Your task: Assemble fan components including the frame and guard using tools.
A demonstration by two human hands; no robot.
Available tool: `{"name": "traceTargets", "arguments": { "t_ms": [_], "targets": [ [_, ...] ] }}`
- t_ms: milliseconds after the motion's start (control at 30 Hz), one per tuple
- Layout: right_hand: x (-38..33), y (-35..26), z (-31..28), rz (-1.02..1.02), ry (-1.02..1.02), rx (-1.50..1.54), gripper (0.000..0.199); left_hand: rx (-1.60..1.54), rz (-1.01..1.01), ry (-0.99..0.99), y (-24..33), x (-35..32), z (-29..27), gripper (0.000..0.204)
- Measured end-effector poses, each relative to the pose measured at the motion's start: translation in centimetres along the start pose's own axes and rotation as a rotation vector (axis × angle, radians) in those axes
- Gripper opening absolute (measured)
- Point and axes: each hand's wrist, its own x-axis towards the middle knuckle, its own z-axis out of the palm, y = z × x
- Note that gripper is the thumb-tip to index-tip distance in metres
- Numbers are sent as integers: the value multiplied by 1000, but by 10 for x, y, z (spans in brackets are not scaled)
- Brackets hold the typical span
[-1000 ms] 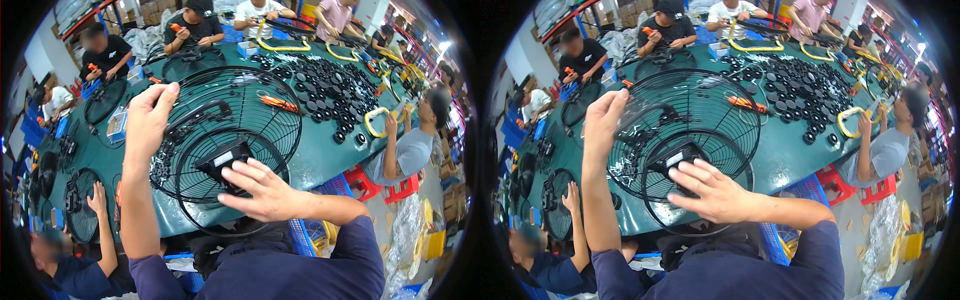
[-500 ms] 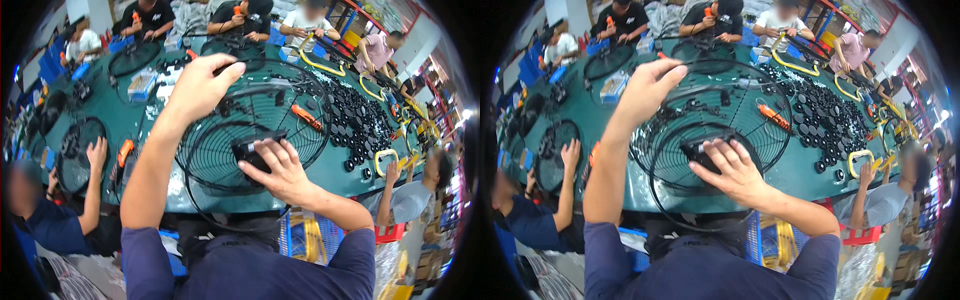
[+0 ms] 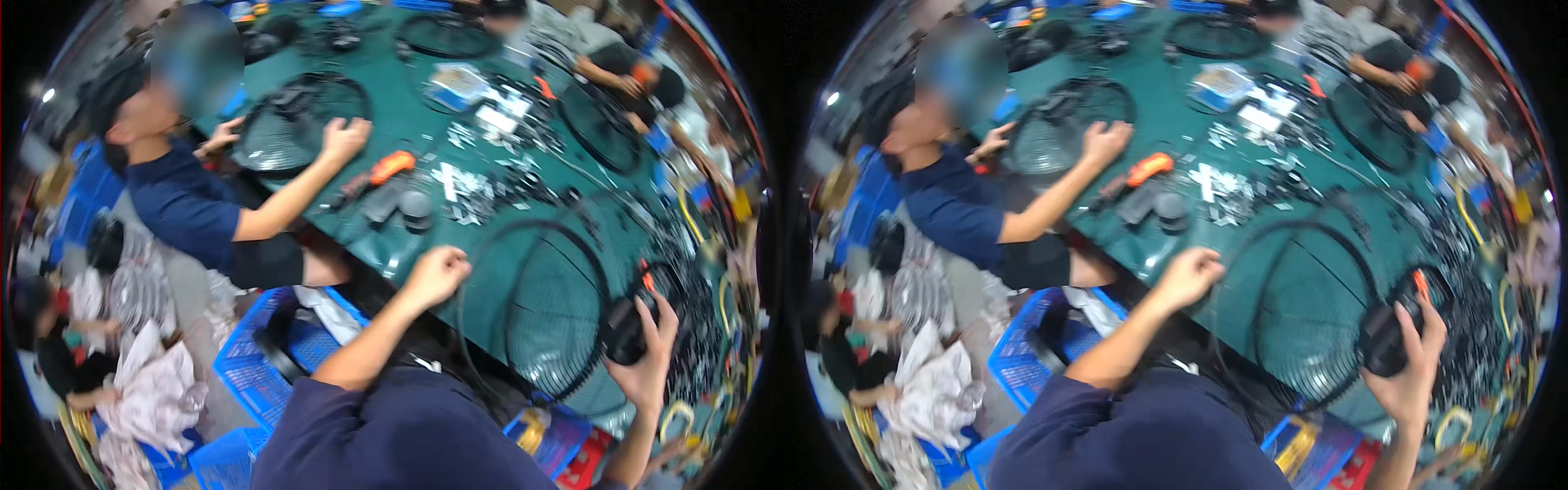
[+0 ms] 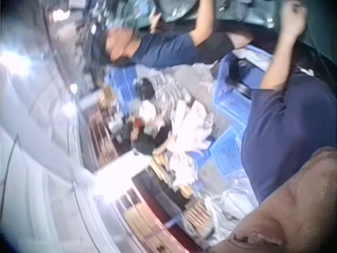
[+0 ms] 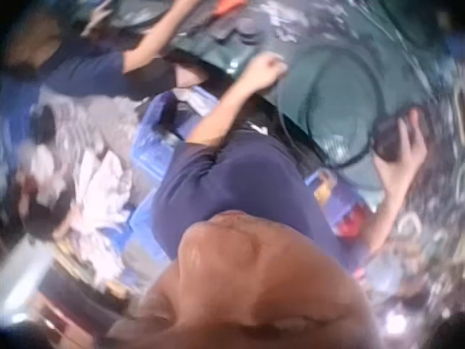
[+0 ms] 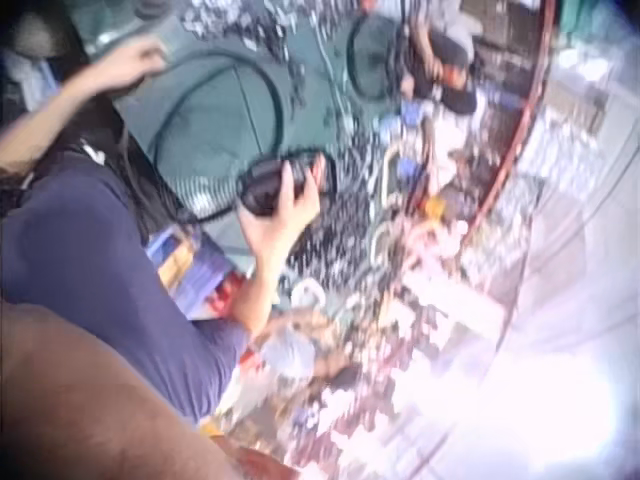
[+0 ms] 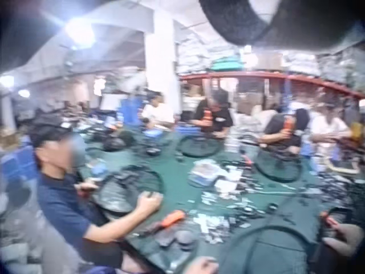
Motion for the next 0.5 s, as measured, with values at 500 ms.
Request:
{"name": "traceTargets", "arguments": {
  "t_ms": [500],
  "targets": [
    [26,12,96,135,-333,294,99,250,219,49,15,-27,-27,39]
  ]
}}
